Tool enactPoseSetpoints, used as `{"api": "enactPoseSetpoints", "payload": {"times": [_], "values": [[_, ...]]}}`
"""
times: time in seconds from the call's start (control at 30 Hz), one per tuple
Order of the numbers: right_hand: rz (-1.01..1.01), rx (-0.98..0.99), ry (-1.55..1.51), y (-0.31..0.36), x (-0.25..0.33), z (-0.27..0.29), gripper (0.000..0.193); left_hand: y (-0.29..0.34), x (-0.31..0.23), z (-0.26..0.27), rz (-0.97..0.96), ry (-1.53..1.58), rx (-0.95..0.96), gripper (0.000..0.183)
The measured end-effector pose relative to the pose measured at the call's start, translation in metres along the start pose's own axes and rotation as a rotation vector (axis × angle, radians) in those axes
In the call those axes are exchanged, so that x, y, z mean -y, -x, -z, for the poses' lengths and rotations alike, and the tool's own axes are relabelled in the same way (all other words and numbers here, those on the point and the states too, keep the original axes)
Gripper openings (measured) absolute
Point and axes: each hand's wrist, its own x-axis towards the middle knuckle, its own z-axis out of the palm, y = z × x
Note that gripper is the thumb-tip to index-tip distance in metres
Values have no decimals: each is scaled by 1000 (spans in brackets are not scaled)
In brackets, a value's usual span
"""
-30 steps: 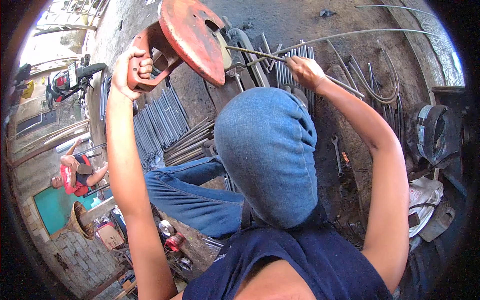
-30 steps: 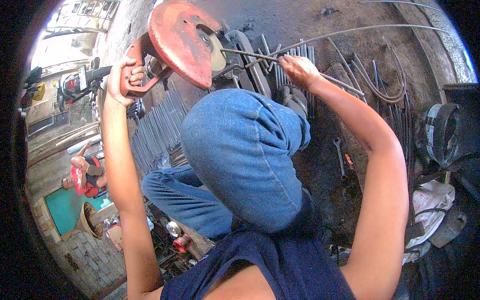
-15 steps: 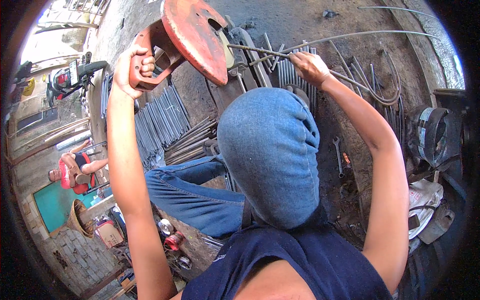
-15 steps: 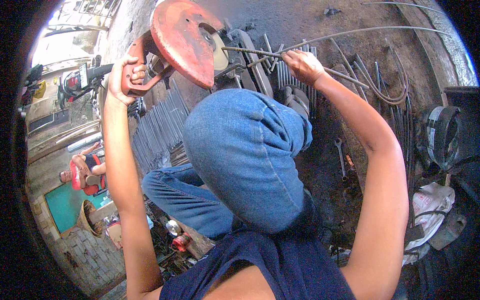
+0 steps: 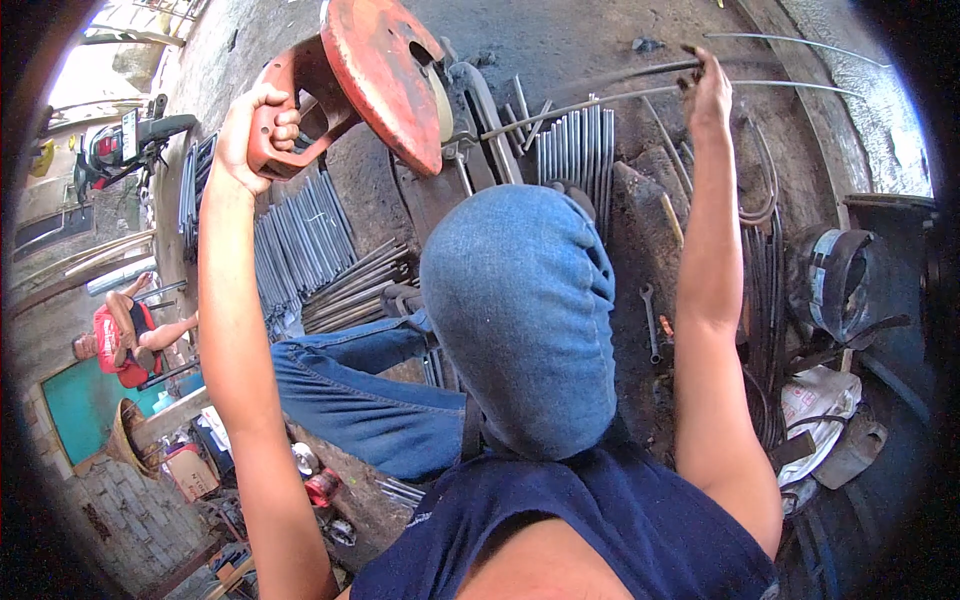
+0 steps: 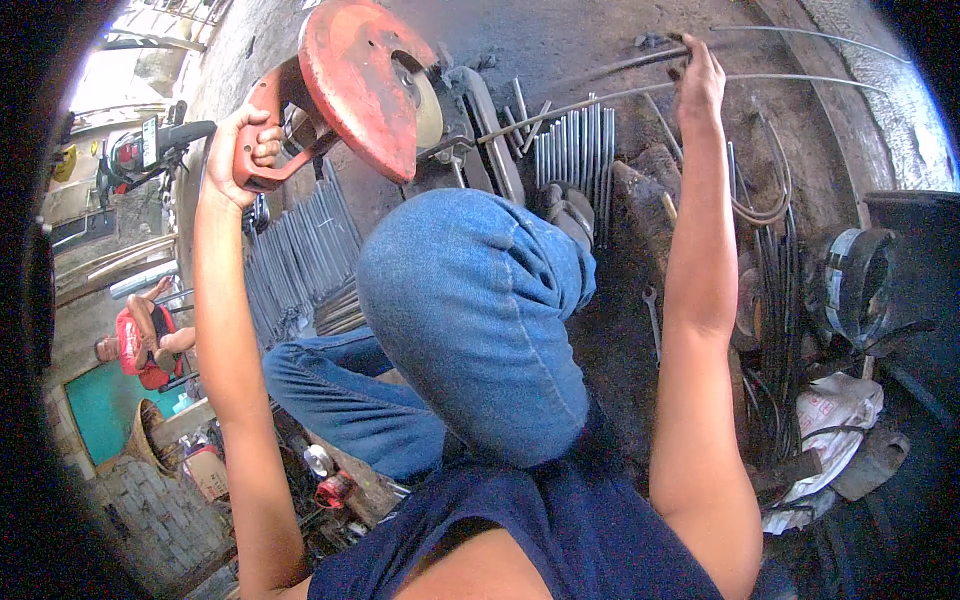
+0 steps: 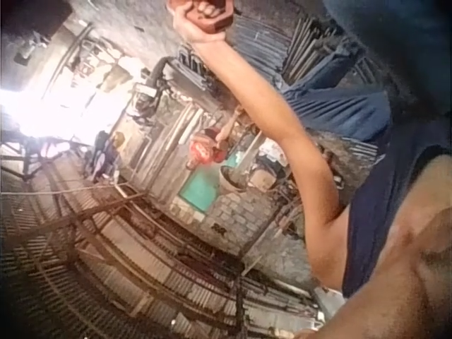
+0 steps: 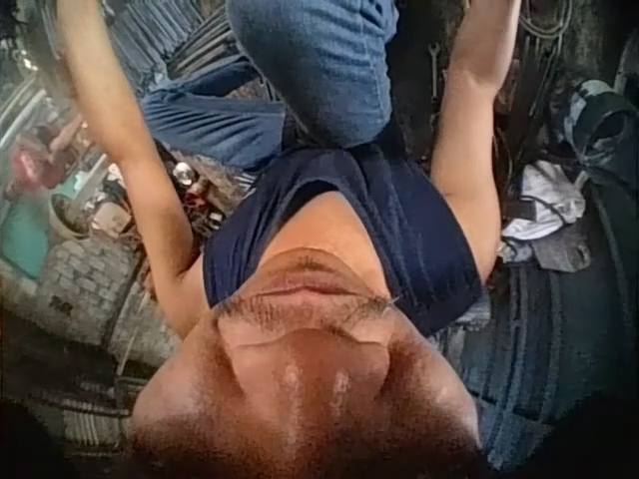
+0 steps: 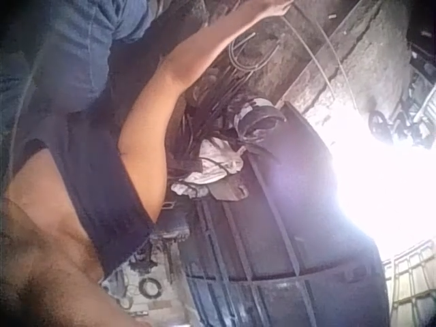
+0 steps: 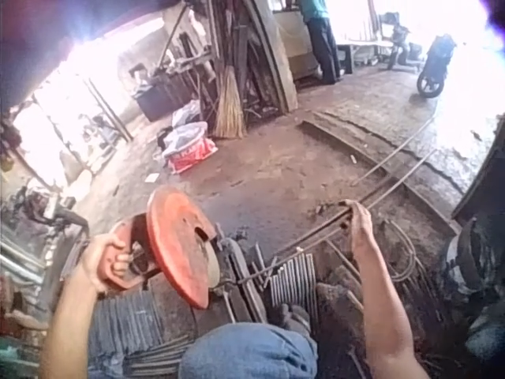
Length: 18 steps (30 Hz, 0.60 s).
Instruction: The person cuts metal rods to length using a circular chop saw.
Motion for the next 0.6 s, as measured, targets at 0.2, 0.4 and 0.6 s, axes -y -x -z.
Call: {"api": "enactPoseSetpoints", "payload": {"times": [0.2,0.4,0.6], "values": [[-356,39,-774,52,-61,40,20,1,2,-1,5,40,-16,17],[-121,5,-705,52,-37,63,28,3,1,-4,-26,43,-34,15],[41,550,-716,-27,65,109,46,2,4,-3,-18,0,-29,17]]}}
